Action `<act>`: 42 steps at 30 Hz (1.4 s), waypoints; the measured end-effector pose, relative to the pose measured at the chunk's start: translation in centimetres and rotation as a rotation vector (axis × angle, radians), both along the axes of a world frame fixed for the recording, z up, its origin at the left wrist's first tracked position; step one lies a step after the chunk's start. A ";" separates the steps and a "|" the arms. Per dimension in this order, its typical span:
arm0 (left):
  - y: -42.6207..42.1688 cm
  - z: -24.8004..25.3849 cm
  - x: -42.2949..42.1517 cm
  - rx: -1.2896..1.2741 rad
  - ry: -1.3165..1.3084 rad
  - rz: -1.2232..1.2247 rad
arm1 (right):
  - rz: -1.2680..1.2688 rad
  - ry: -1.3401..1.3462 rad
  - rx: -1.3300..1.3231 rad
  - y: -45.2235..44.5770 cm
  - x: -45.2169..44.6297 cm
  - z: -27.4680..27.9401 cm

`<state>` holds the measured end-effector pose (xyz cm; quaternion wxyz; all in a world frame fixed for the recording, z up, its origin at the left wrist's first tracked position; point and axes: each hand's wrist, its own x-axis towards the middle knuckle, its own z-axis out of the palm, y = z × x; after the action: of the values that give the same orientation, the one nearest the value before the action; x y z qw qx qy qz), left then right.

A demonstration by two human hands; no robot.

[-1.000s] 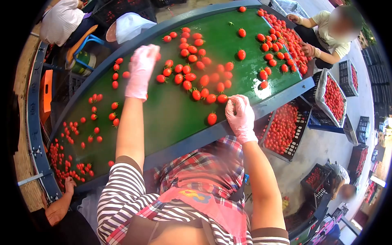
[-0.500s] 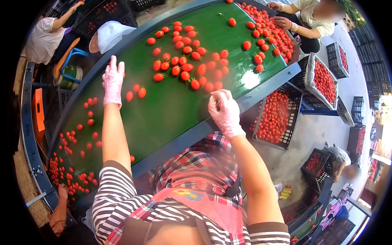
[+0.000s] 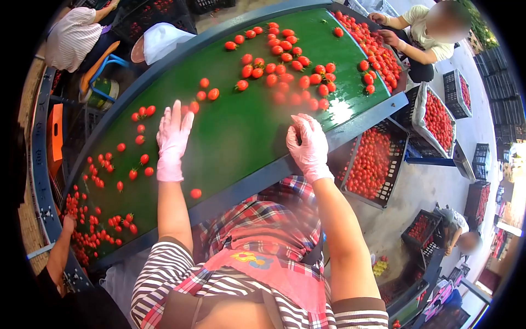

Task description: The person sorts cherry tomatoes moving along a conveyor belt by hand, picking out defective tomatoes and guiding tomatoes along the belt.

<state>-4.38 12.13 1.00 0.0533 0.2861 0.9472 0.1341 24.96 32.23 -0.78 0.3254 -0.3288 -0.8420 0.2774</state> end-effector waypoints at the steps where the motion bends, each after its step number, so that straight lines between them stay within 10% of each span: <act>1: -1.0 0.4 0.2 -0.003 -0.034 -0.054 | -0.007 -0.033 0.016 0.0 0.1 -0.1; 4: -3.8 1.3 2.9 0.216 -0.222 -0.203 | 0.000 -0.077 -0.036 0.5 0.8 -1.2; 7: -7.6 1.4 1.8 0.138 0.270 -0.147 | -0.008 -0.088 -0.081 1.1 0.6 -2.2; 12: -13.9 -6.4 -4.4 -0.113 0.484 0.722 | -0.037 -0.117 0.036 1.9 0.7 -3.7; 16: -9.4 -3.7 -4.5 0.385 0.028 0.447 | -0.023 -0.095 0.082 2.5 1.0 -4.3; 20: -3.1 -5.4 -2.4 0.637 0.142 -0.201 | -0.027 -0.065 0.124 2.0 0.7 -3.6; 26: -5.2 2.1 12.0 -0.142 -0.085 -0.483 | -0.006 -0.042 0.077 2.2 0.9 -3.7; 32: -4.3 -1.1 11.0 0.040 0.269 -0.004 | 0.030 -0.080 0.087 2.5 1.1 -3.2; 34: -4.4 -0.1 12.2 0.223 0.228 -0.129 | 0.022 -0.064 0.150 2.5 0.9 -2.3; 36: -5.5 -2.1 13.0 0.172 -0.350 -0.485 | 0.037 -0.057 0.126 2.7 1.2 -1.8; 42: -1.0 -0.1 14.8 0.012 0.065 -0.399 | 0.045 -0.018 0.176 3.6 0.5 -1.5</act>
<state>10.37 11.11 0.87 0.0464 0.4727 0.8721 0.1172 25.46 35.87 -2.29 0.3393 -0.2822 -0.8732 0.2067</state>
